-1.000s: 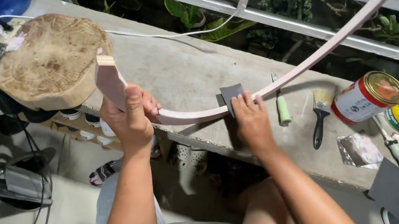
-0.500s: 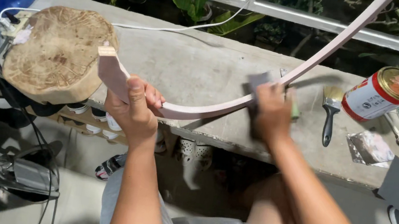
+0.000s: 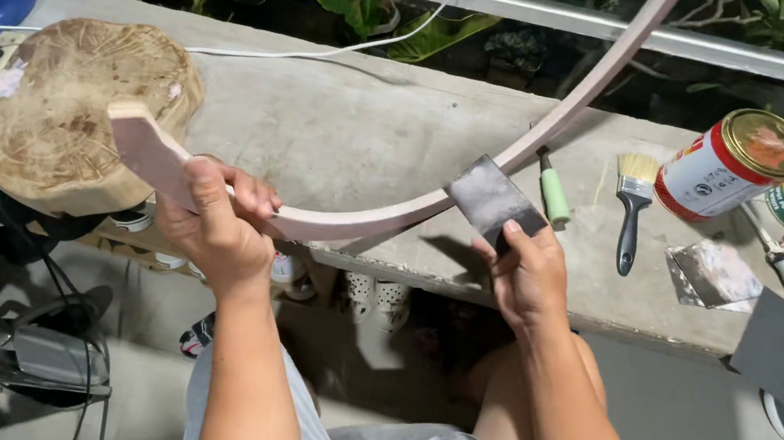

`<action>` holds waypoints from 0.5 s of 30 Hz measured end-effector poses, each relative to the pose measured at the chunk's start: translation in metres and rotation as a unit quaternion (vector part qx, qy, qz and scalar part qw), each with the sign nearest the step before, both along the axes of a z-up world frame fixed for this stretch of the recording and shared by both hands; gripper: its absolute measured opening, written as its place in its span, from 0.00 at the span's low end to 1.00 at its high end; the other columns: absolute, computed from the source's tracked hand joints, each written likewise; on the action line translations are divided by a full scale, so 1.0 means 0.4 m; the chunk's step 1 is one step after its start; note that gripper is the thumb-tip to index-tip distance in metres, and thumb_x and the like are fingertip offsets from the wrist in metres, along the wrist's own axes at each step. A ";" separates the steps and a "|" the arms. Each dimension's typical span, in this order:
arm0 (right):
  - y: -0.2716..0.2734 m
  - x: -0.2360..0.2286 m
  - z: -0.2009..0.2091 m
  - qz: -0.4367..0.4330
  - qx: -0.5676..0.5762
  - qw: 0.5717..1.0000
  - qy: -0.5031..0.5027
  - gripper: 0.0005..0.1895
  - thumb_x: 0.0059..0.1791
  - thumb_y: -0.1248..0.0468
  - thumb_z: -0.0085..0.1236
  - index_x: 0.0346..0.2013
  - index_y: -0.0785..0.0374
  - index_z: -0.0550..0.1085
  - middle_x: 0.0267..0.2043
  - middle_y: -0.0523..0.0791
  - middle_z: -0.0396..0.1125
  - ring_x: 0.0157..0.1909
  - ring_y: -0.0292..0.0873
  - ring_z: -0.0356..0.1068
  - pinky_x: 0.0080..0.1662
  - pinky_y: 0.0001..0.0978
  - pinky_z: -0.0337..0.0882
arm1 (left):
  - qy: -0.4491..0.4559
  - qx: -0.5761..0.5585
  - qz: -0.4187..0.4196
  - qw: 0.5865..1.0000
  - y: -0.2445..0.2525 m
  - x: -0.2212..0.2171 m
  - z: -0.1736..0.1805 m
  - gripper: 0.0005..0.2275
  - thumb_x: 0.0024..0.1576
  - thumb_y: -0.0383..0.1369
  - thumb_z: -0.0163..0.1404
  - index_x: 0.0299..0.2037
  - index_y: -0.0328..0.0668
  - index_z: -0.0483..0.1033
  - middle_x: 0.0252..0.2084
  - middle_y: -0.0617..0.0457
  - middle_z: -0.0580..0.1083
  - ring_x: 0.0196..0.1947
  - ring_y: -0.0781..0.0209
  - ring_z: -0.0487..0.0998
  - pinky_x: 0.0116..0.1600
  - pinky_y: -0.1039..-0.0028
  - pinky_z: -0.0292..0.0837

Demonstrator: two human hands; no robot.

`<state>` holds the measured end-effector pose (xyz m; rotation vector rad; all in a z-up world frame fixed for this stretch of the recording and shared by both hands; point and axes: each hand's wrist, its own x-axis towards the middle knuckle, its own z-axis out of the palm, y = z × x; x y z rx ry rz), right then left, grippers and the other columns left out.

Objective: The person sands the inner and outer edges of a curved wooden arc using a sanding block and then brushes away dust with a paintbrush.

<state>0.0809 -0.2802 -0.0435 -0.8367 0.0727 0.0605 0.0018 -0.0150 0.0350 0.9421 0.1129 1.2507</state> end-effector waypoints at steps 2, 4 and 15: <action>0.002 -0.007 0.025 0.005 0.005 1.000 -0.007 0.11 0.49 0.75 0.55 0.45 0.63 0.71 0.40 0.50 0.75 0.36 0.49 0.79 0.48 0.52 0.82 | 0.004 -0.006 0.009 1.000 0.002 0.002 -0.006 0.16 0.65 0.40 0.48 0.30 0.37 0.67 0.13 0.51 0.59 0.10 0.61 0.64 0.23 0.68 0.74; -0.006 -0.005 0.013 0.009 0.008 1.000 -0.009 0.11 0.47 0.77 0.56 0.42 0.63 0.72 0.37 0.49 0.74 0.34 0.46 0.78 0.51 0.51 0.82 | 0.012 -0.015 0.017 1.000 0.000 0.001 -0.011 0.16 0.65 0.41 0.48 0.30 0.37 0.68 0.13 0.51 0.59 0.10 0.61 0.64 0.23 0.68 0.74; -0.068 0.017 0.061 -0.158 -0.124 0.978 -0.046 0.13 0.47 0.71 0.62 0.42 0.53 0.72 0.36 0.37 0.72 0.32 0.32 0.74 0.33 0.18 0.79 | 0.003 0.023 0.005 1.000 -0.009 -0.005 -0.002 0.16 0.64 0.40 0.50 0.29 0.36 0.67 0.13 0.50 0.58 0.10 0.60 0.65 0.23 0.68 0.75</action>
